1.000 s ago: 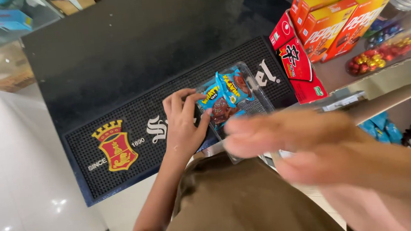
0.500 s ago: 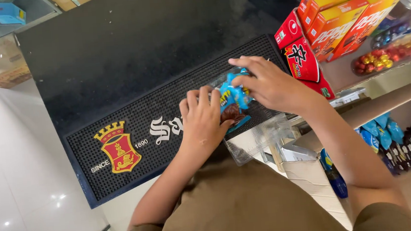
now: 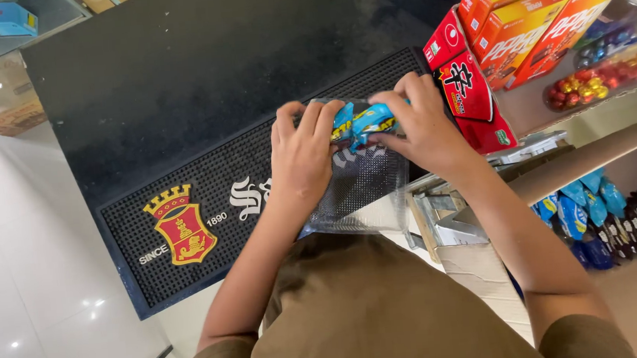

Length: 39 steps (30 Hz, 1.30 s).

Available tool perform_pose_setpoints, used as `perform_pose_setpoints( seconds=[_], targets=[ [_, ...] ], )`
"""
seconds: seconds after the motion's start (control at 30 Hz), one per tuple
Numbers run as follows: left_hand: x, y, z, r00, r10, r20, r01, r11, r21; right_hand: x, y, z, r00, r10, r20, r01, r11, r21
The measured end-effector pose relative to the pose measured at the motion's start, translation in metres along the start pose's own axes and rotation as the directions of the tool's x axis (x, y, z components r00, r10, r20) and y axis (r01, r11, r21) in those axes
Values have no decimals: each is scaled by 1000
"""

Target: The person takes snack packages from a cardboard box and places them onto a black counter mat. They then arrange the snacks into clear plastic trays and place the trays onto a shelf. The person handles red and blue snack packages, organizing them by type.

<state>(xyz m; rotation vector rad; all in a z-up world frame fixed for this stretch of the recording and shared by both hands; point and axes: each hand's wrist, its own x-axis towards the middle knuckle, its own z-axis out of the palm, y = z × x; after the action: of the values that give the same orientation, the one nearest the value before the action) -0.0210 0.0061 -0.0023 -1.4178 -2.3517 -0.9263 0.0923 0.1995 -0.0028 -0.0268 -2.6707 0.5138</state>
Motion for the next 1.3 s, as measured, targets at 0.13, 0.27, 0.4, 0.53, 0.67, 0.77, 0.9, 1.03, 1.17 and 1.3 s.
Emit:
perform_pose_setpoints(
  seconds=[0.13,0.27,0.4,0.53,0.67,0.77,0.9,1.03,1.17,1.3],
  targets=[
    [18,-15,-2,995,9,103,1,995,-99,3,-3,-10,996,-66,-59,60,993,-100],
    [41,-35,5,963,175,204,-150,979,-135,-5,8,1,989,115,96,-116,993,4],
    [63,-31,-10,837,122,534,-12,979,-204,1,5,-6,997,8,82,-6,999,-31],
    [50,-21,-7,781,-41,624,30,999,28,0,5,-10,998,-66,21,68,985,-156],
    [38,-30,12,940,134,313,-111,990,-90,5,-4,-18,993,-60,104,74,988,-139],
    [42,-28,15,942,198,270,-177,979,-98,3,-1,-10,994,26,102,-18,997,-80],
    [45,-25,14,928,172,329,-161,985,-61,-2,9,5,989,121,80,-118,992,-38],
    [46,-31,14,935,240,262,-229,971,-74,0,9,6,984,150,98,-135,980,-146],
    [54,-31,9,924,235,300,-238,971,-29,8,3,6,995,-30,95,57,954,-295],
    [63,-24,3,931,175,319,-136,981,-140,9,-9,0,1000,23,3,-22,987,-161]
  ],
)
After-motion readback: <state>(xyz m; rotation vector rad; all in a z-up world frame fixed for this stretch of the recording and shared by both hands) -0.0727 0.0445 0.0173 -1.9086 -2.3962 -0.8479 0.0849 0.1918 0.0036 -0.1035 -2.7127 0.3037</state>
